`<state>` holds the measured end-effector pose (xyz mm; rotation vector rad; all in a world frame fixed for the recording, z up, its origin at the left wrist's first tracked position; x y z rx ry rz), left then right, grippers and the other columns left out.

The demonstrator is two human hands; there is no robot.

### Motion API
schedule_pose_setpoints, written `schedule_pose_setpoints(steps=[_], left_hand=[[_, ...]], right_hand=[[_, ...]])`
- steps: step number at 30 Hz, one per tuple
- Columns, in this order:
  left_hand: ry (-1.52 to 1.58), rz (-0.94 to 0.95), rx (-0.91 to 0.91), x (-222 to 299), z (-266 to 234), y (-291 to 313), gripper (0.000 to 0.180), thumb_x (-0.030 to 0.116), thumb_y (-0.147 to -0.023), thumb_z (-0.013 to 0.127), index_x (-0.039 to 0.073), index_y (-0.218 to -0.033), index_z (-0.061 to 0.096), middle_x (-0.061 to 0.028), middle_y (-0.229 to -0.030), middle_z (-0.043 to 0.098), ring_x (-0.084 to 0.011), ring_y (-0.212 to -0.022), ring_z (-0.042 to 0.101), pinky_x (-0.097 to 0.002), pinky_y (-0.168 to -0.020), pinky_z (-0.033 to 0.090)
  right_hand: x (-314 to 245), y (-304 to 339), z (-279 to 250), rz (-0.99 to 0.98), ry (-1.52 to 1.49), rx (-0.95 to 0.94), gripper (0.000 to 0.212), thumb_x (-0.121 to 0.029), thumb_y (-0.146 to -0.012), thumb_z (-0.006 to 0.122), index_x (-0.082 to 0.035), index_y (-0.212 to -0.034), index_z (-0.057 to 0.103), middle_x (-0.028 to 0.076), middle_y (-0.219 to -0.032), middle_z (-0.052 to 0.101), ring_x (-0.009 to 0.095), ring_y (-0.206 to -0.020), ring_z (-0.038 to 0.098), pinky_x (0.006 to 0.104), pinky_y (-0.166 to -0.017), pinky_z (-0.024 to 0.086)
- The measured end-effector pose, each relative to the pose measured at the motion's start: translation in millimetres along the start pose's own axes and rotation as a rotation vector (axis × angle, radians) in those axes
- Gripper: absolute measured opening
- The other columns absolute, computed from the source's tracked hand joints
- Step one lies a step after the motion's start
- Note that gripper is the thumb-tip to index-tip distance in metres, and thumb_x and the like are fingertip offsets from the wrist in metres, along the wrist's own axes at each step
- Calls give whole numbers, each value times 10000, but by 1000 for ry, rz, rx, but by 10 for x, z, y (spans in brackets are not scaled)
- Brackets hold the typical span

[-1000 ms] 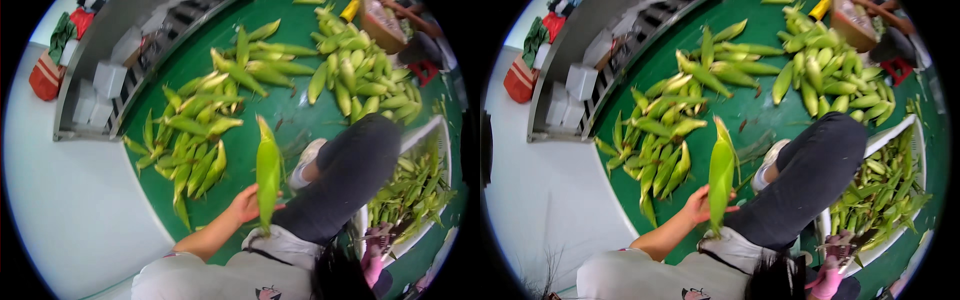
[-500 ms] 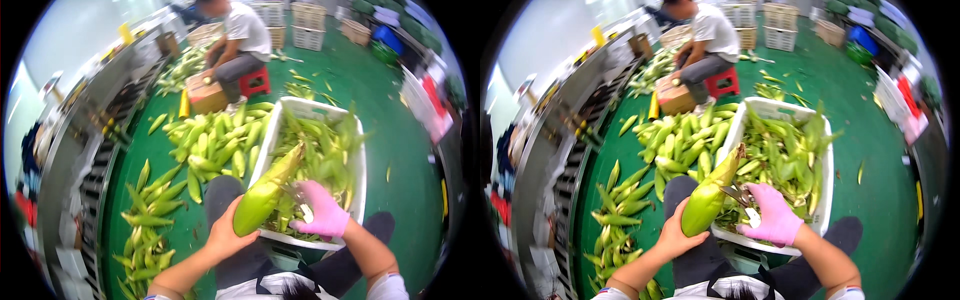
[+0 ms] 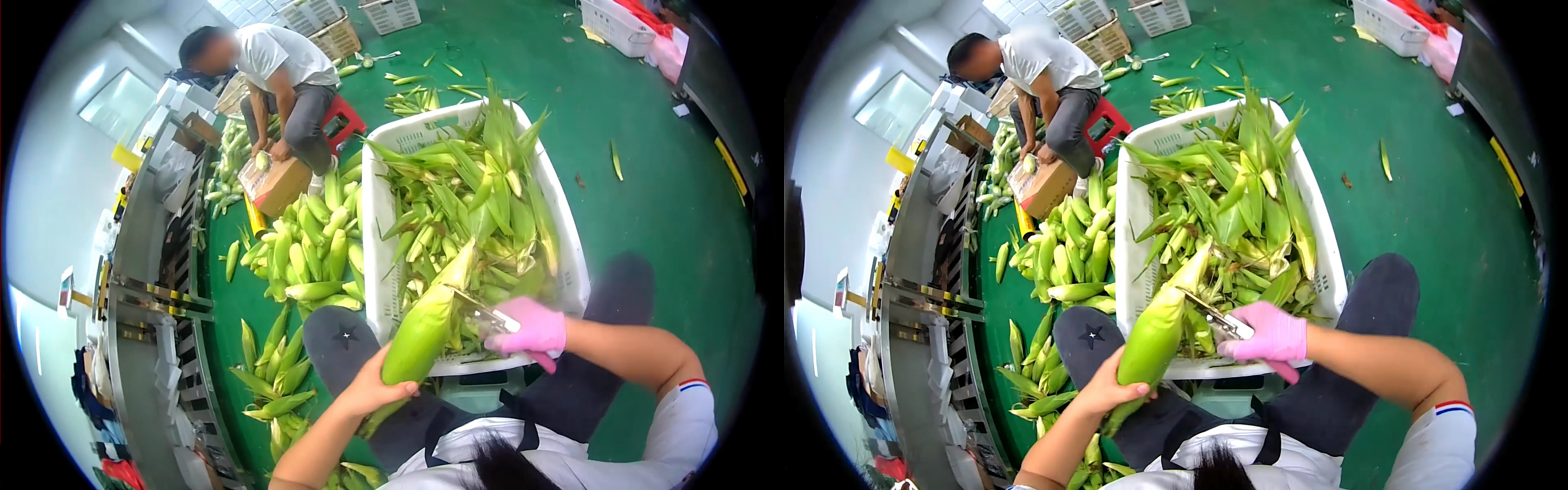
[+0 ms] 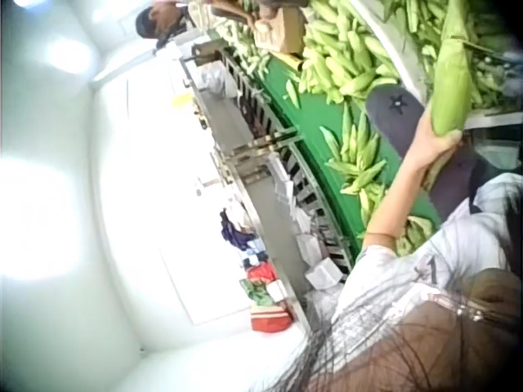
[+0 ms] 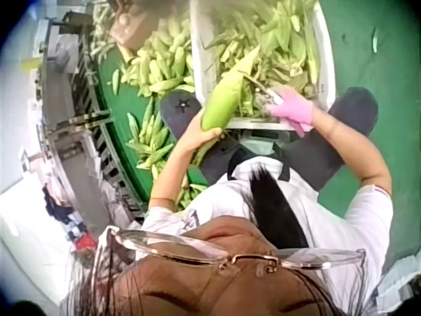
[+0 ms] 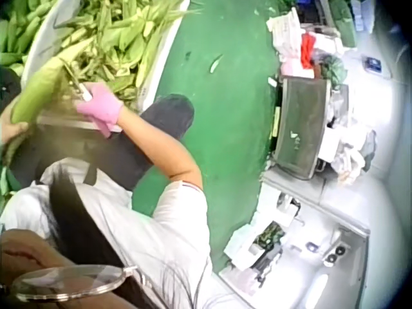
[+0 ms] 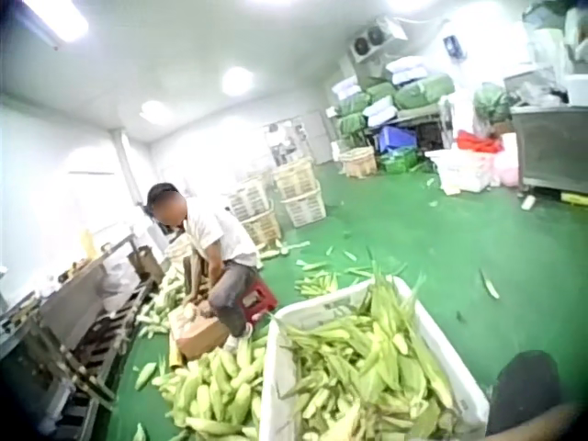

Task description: The person trims and peels corn husks using a handheld tool and places the processed corn into a white plastic crate while seated on the floor.

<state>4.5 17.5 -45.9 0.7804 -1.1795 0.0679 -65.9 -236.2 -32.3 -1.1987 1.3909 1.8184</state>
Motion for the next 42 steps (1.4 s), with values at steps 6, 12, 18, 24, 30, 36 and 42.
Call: schedule_pose_setpoints(steps=[6, 12, 18, 24, 30, 36, 42], left_hand=[[297, 170, 78, -52, 414, -270, 992, 173, -738, 802, 117, -1490, 157, -145, -1200, 525, -220, -772, 627, -318, -608, 524], [788, 367, 158, -131, 613, -413, 717, 469, -780, 723, 13, -1245, 423, -148, -944, 587, -211, -635, 615, -275, -470, 473], [455, 425, 380, 94, 643, -254, 788, 557, -812, 649, -1, -1312, 403, -108, -911, 600, -148, -585, 578, -240, -437, 436], [771, 309, 420, 106, 732, -372, 708, 631, -882, 488, 21, -1242, 492, -110, -914, 603, -149, -528, 514, -237, -410, 377], [720, 365, 189, 61, 359, -314, 739, 690, -882, 394, 93, -1313, 460, -148, -939, 581, -137, -464, 410, -229, -411, 361], [737, 325, 27, -159, 63, 33, 835, 693, -804, 533, 41, -1316, 433, -200, -973, 605, -146, -462, 503, -230, -401, 418], [507, 285, 44, 381, -209, 124, 935, 488, -761, 672, 78, -1471, 221, -248, -1145, 544, -255, -872, 620, -296, -590, 527]], right_hand=[[132, -87, 313, -223, -555, 210, 299, -223, -823, 653, -8, -1021, 589, 48, -695, 592, 104, -535, 543, 230, -477, 454], [-193, -241, 508, -326, -1085, 271, 297, -152, -854, 587, 42, -1072, 531, 84, -729, 578, 159, -577, 569, 269, -461, 492], [-20, -187, 672, -354, -891, 397, 339, -208, -841, 630, 49, -1040, 530, 85, -716, 590, 144, -566, 571, 268, -510, 500], [-4, -102, 685, -514, -1151, 526, 318, -207, -891, 586, 35, -1069, 483, 109, -680, 570, 210, -554, 589, 297, -491, 488], [323, -220, 502, -333, -1461, 490, 225, -226, -916, 550, -45, -1042, 506, 39, -689, 501, 195, -579, 505, 347, -570, 460], [838, -361, -15, -371, -1603, 772, 193, -305, -904, 581, -123, -889, 518, 25, -695, 508, 186, -622, 524, 372, -583, 461], [646, 174, 469, 80, -897, 156, 222, -107, -794, 633, -63, -983, 526, 78, -832, 635, 214, -724, 613, 362, -675, 521]])
Point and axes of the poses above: each hand's wrist, its own y-axis away from the middle knuckle, its own z-axis out of the palm, x = y × z, the point moved 5 cm from there along -y, towards the middle knuckle
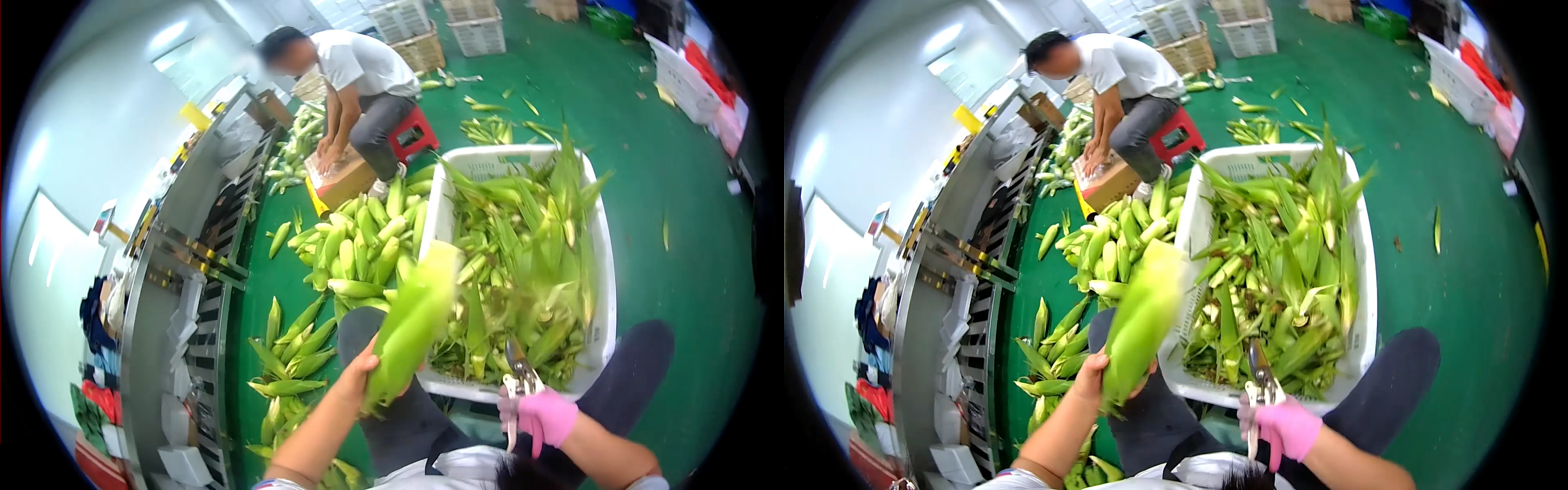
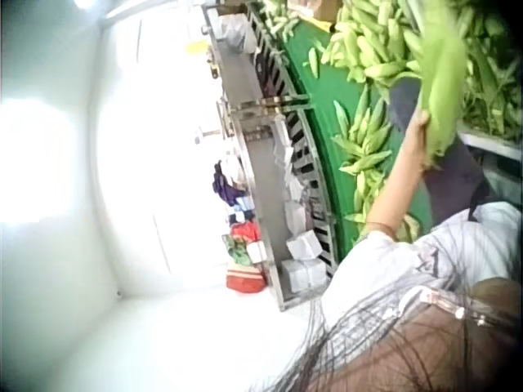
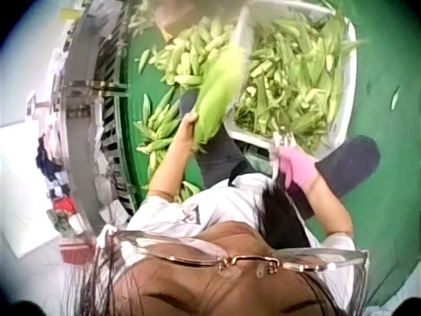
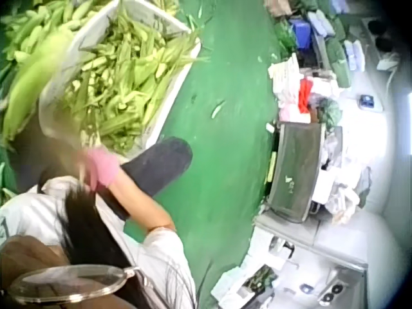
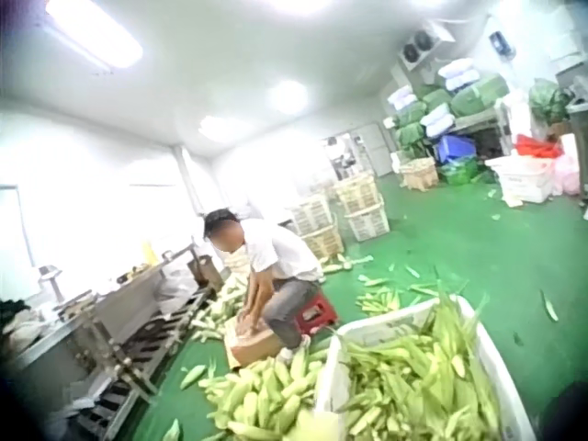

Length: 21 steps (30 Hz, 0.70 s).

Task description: The person trims and peels corn husks using a handheld tool and places the processed corn into a white plastic crate while seated on the floor.

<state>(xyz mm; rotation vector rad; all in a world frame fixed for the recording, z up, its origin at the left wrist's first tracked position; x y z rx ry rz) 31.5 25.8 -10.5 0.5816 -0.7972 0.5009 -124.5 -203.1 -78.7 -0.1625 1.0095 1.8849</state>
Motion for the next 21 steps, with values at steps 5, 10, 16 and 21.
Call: schedule_pose_setpoints(steps=[5, 10, 16, 21], left_hand=[[-351, -421, -273, 241, 117, -101, 767, 342, -910, 565, 62, -1513, 182, -139, -1468, 366, -222, -1287, 428, -351, -1050, 367], [-255, -638, -568, 99, 344, -52, 729, 377, -967, 503, 94, -1524, 126, -124, -1482, 350, -228, -1245, 470, -335, -870, 487], [88, 215, -19, -245, 21, -452, 800, 477, -894, 516, 185, -1520, 112, -67, -1387, 476, -274, -1300, 441, -484, -1022, 394], [279, 156, 416, -686, 277, -592, 447, 317, -978, 499, 71, -1334, 385, -147, -1281, 534, -289, -1222, 513, -454, -1014, 429]], right_hand=[[-1379, 503, 640, -1065, 1222, 218, 533, -141, -714, 722, -26, -1176, 482, 178, -1163, 578, 240, -933, 625, 342, -822, 504], [-1012, 7, 614, -468, 1513, -419, 800, -441, -634, 862, -80, -1246, 494, 124, -1044, 634, 291, -943, 650, 349, -856, 514], [-418, 141, 168, -735, 1071, 130, 617, -202, -731, 764, 1, -1244, 489, 114, -1015, 648, 234, -918, 645, 357, -814, 520], [-236, 4, 460, -801, 1278, 380, 580, -161, -653, 750, -29, -1158, 498, 101, -890, 640, 192, -762, 640, 325, -720, 520]])
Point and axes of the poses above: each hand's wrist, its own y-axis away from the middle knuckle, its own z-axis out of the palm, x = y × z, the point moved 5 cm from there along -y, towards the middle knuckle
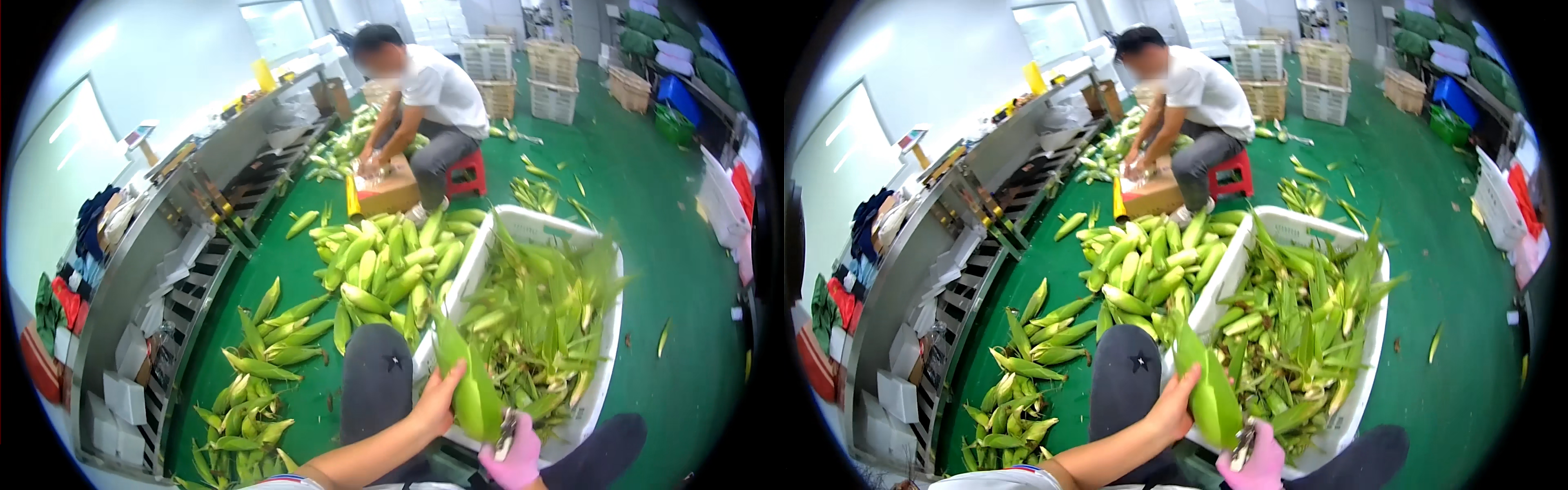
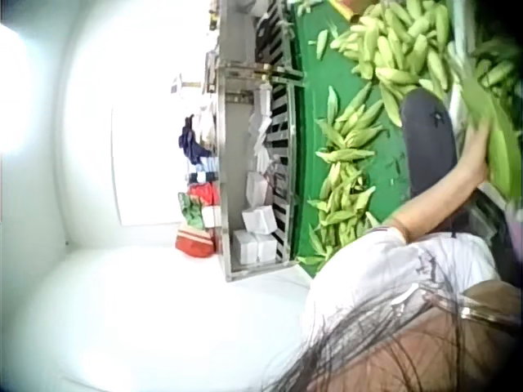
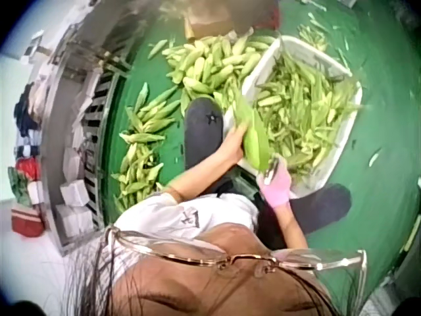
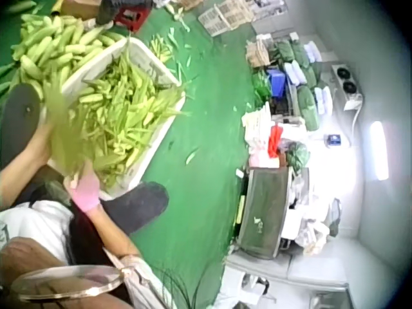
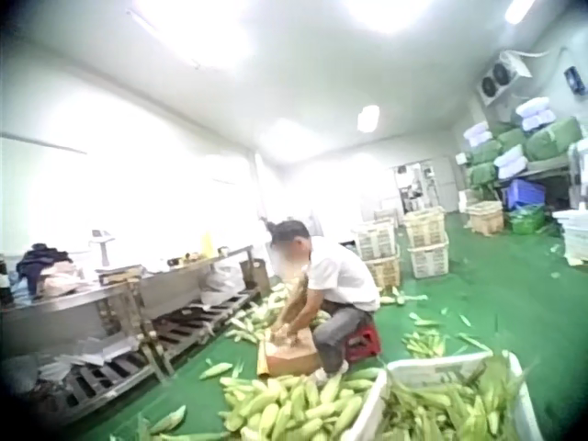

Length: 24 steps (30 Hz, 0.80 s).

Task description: The person trims and peels corn husks using a handheld tool and places the processed corn into a white plastic crate while seated on the floor.

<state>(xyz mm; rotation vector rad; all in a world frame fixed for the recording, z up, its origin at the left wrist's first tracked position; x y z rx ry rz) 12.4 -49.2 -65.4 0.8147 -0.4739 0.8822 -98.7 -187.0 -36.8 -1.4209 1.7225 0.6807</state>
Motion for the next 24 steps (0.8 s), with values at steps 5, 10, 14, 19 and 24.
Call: schedule_pose_setpoints(steps=[5, 10, 14, 19, 24], left_hand=[[27, 98, -132, 150, 220, -55, 533, 422, -961, 514, 65, -1336, 387, -139, -1362, 501, -291, -1269, 478, -449, -1028, 421], [-83, 70, -36, 22, 195, -35, 660, 516, -898, 583, 71, -1352, 404, -90, -1226, 557, -226, -1145, 532, -400, -993, 433], [78, -89, -149, 45, 105, -41, 665, 554, -885, 578, 128, -1371, 421, -64, -1200, 548, -205, -1094, 546, -393, -967, 451], [-40, 83, -353, 295, 358, 13, 875, 430, -834, 669, 135, -1487, 166, -196, -1280, 533, -409, -1297, 422, -496, -1073, 351], [-256, 399, -657, 234, 664, 181, 781, 342, -774, 738, 116, -1389, 314, -243, -1286, 531, -444, -1332, 363, -561, -1109, 258]], right_hand=[[-96, -137, -202, 86, 55, 2, 504, -116, -648, 637, -41, -1123, 489, 144, -741, 629, 349, -652, 635, 413, -609, 518], [-102, -14, -280, 98, 78, -85, 490, -79, -677, 613, -22, -1138, 458, 155, -763, 641, 367, -675, 636, 426, -623, 518], [92, 50, -376, 240, -310, -84, 386, -81, -701, 580, -41, -1079, 511, 92, -731, 597, 234, -602, 594, 332, -618, 493], [156, -354, -653, 165, 89, 62, 362, -84, -703, 616, -72, -1044, 494, 172, -756, 607, 373, -697, 612, 425, -639, 488], [372, -678, -633, 315, 177, 67, 368, -138, -724, 625, -61, -1060, 496, 215, -816, 634, 426, -818, 611, 463, -739, 486]])
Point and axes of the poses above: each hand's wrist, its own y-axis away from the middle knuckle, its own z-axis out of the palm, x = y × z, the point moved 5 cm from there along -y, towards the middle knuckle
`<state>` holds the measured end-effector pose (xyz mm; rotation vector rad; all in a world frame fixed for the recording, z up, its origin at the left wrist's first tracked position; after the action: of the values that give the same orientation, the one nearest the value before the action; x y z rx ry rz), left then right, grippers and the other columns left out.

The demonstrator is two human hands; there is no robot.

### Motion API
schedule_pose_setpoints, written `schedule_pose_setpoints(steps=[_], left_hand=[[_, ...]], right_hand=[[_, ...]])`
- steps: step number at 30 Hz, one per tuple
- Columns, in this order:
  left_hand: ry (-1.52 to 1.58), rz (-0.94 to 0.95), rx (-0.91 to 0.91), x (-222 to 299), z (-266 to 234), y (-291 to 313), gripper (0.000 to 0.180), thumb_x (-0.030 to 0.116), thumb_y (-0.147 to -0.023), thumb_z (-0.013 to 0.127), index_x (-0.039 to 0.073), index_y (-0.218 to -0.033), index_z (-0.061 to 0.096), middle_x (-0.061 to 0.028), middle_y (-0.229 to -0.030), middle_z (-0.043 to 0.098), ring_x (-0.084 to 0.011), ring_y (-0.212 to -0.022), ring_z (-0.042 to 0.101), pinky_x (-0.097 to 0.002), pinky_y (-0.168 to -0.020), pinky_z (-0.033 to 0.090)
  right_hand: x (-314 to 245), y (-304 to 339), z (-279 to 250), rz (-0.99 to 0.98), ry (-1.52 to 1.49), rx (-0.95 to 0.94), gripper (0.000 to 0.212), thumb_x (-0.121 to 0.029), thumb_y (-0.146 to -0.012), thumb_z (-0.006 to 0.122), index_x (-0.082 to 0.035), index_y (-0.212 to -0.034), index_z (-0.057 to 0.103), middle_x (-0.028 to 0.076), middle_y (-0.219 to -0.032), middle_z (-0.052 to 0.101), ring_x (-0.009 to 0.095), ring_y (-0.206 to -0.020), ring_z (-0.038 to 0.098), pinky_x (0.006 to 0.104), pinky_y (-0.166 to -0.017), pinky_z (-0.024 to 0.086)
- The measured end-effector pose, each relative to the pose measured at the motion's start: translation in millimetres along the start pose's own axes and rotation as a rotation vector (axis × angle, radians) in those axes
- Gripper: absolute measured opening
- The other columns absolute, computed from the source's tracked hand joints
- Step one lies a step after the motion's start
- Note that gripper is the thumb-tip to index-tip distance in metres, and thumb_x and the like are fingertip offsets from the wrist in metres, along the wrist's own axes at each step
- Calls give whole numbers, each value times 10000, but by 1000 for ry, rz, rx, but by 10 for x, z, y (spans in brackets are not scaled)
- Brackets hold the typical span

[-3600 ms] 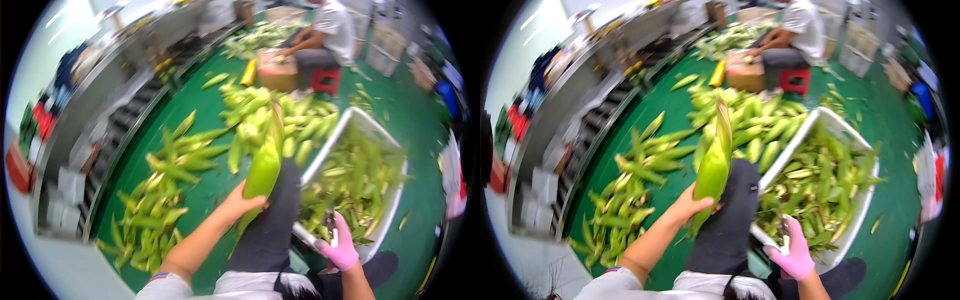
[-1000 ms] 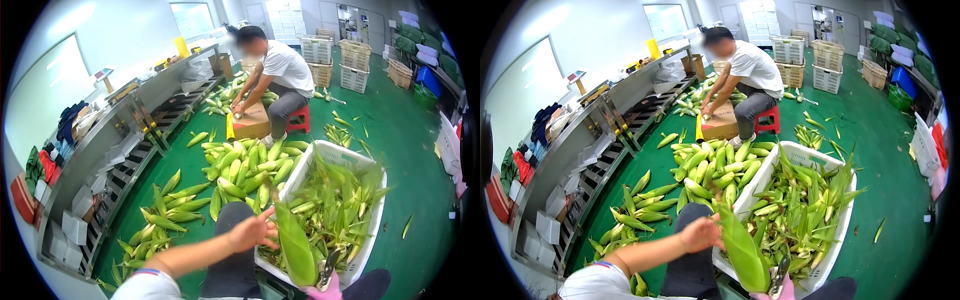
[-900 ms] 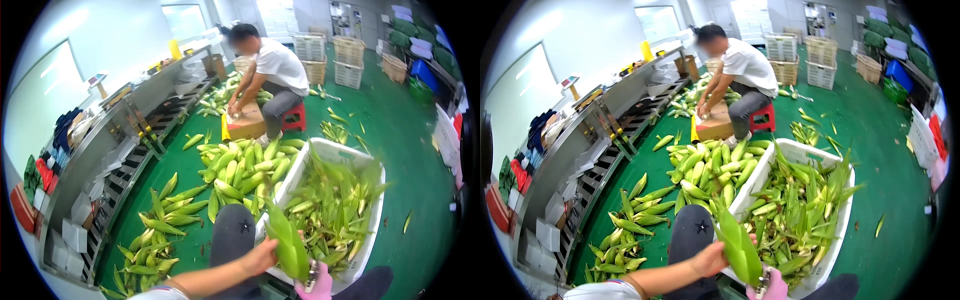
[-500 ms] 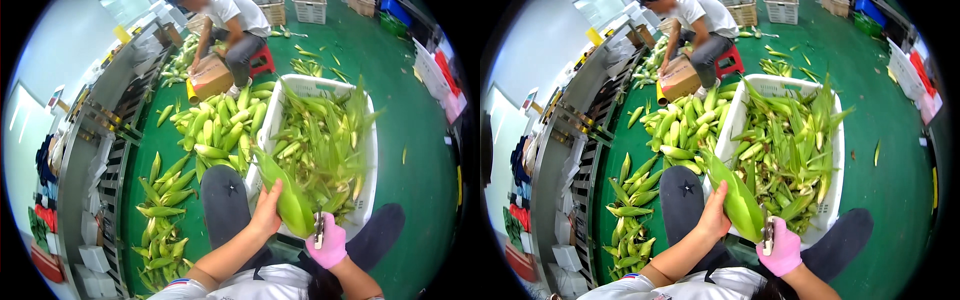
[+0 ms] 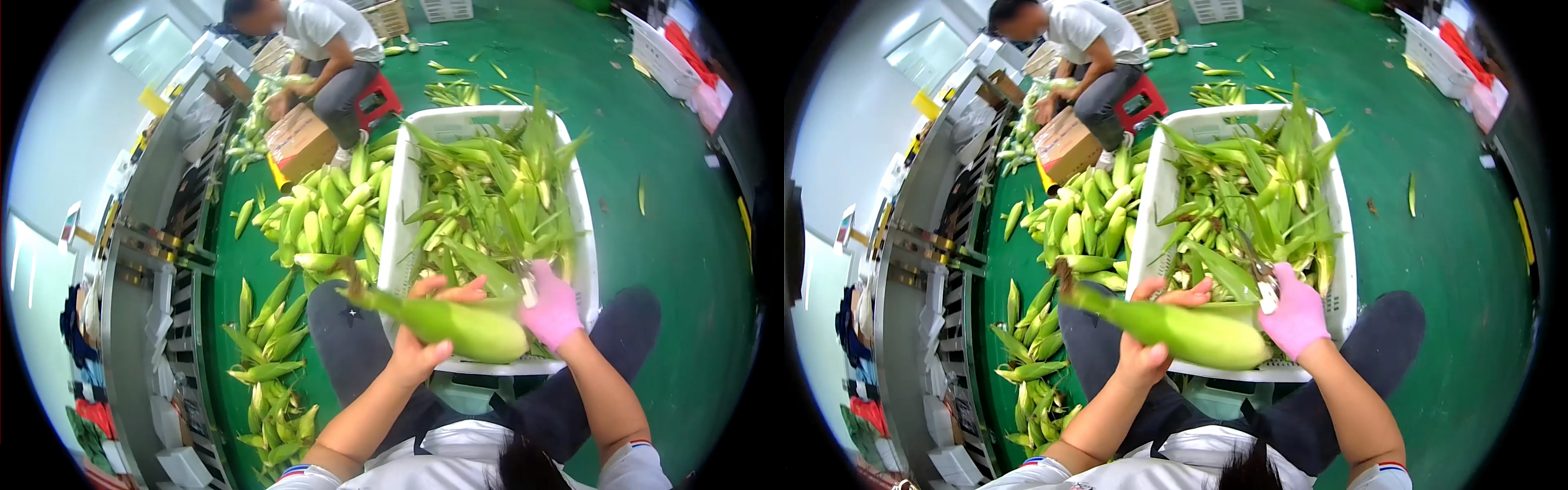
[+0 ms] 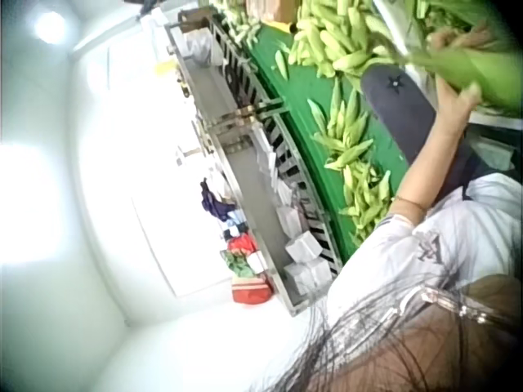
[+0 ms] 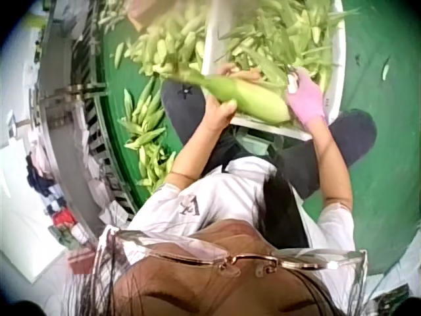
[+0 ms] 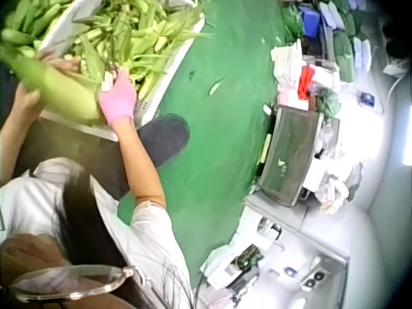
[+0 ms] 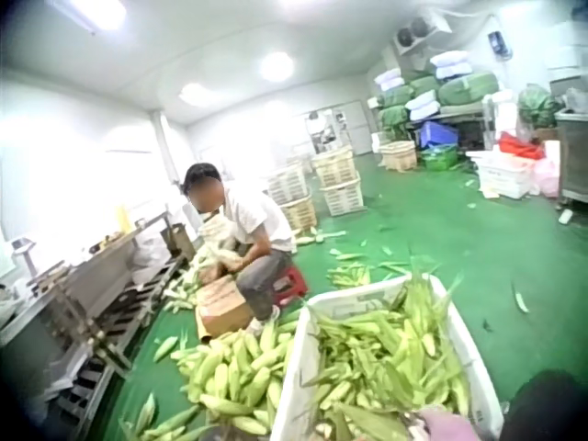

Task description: The person trims and peels corn husks using a handheld tool and places the processed corn into a white plastic crate while seated on the floor.

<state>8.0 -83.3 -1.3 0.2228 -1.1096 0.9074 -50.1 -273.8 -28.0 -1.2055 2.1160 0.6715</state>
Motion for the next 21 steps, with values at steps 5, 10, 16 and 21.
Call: schedule_pose_setpoints(steps=[5, 10, 16, 21], left_hand=[[381, -169, 19, -138, -85, 88, 607, 463, -725, 738, 168, -1218, 543, -176, -1550, 195, -384, -1448, 104, -580, -1100, 278], [389, -357, 129, -151, -256, 161, 742, 524, -867, 603, 256, -1471, 265, -200, -1319, 466, -363, -1190, 509, -548, -913, 478], [-385, -438, 36, 4, -270, 42, 574, 281, -862, 695, 19, -1311, 452, -90, -1034, 627, -182, -956, 597, -337, -851, 490], [-351, -782, -452, -169, -87, 17, 498, 276, -893, 661, 7, -1268, 473, -78, -1011, 622, -165, -934, 586, -321, -860, 479]], right_hand=[[145, -186, 270, -37, 272, -48, 355, -163, -765, 641, -54, -1055, 466, 217, -867, 640, 403, -833, 634, 472, -767, 495], [341, -154, -134, -48, 386, 123, 364, -206, -722, 705, -71, -1022, 548, 161, -982, 600, 336, -962, 589, 414, -839, 485], [-151, 217, -293, -526, -8, -248, 629, -289, -654, 744, -49, -1181, 498, 182, -1068, 532, 376, -1035, 514, 439, -918, 409], [-218, 316, -331, -590, 54, -369, 667, -307, -648, 750, -15, -1197, 509, 187, -1081, 532, 376, -1058, 508, 443, -927, 404]])
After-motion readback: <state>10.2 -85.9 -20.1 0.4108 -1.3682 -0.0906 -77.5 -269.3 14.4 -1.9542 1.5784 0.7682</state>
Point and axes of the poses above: each hand's wrist, its own y-axis away from the middle knuckle, its own z-axis out of the palm, x = y × z, the point moved 5 cm from there along -y, towards the middle knuckle
